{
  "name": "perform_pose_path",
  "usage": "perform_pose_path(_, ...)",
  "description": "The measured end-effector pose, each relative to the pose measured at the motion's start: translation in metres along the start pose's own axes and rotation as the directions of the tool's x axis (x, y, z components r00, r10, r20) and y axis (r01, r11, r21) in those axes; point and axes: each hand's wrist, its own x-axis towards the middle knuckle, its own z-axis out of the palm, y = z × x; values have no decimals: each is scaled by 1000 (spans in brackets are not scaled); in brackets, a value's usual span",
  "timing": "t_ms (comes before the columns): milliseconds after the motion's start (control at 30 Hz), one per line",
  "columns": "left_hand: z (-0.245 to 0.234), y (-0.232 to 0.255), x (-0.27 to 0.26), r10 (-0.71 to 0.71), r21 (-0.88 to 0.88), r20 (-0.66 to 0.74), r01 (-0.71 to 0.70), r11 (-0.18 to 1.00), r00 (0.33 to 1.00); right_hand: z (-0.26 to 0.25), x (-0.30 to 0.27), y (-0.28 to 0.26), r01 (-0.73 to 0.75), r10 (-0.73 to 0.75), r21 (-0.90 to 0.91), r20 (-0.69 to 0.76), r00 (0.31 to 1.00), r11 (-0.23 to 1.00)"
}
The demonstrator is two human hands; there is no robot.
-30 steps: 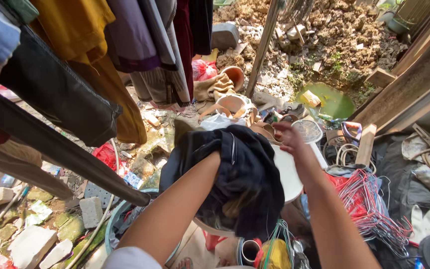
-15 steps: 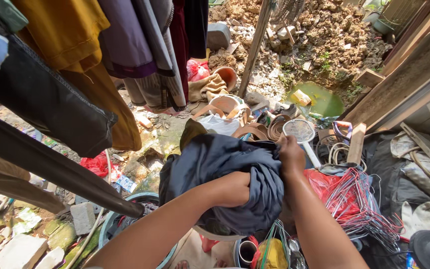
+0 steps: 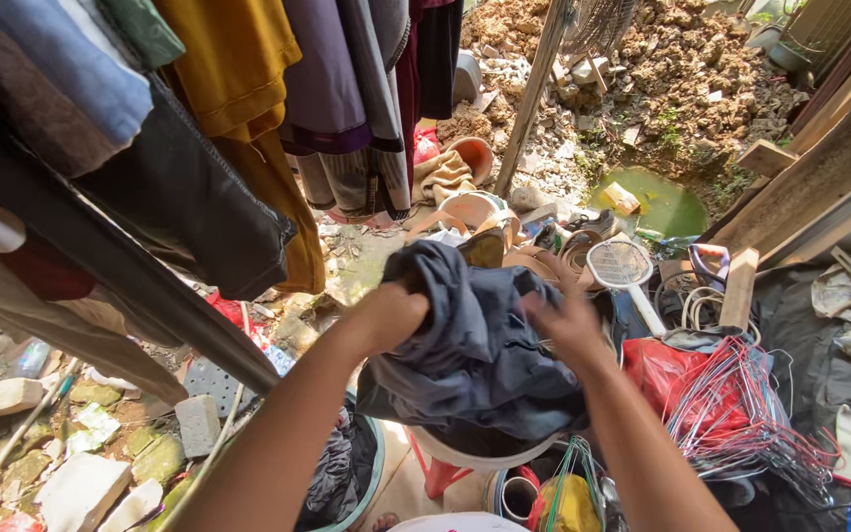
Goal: The person takes various items of clothing from a bucket, places them on wire hangers, and hangs the hangers onto a horizontal metal rod.
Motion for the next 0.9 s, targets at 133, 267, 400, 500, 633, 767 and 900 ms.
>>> perform_pose_path(133, 11, 6, -7, -178, -656, -42, 107, 747, 983, 58, -8, -45, 231, -207, -106, 202, 957, 967)
perform_pose_path(267, -49, 19, -48, -143, -641, -195, -16, 767, 970, 44, 0, -30, -284, 324, -269, 116, 939, 920)
perform_pose_path(400, -87, 37, -92, -244, -762, -354, -127, 636, 903, 41, 13, -7, -257, 243, -287, -85, 966, 923)
perform_pose_path(500, -93, 46, -109, 30, -681, -397, -317, 660, 917, 52, 24, -24, -188, 163, -282, -110, 981, 941)
perform_pose_path(633, -92, 50, -111, -20, -671, -161, -95, 735, 987, 72, 3, -110, 90, -137, -181, -266, 954, 979)
perform_pose_path(767, -73, 49, -100, 139, -608, -344, -333, 721, 929, 99, -50, -187, 280, -263, 121, -143, 954, 952)
perform_pose_path(900, -41, 40, -83, 28, -312, -470, -196, 929, 882, 96, -62, -195, 118, -73, 441, -116, 991, 890)
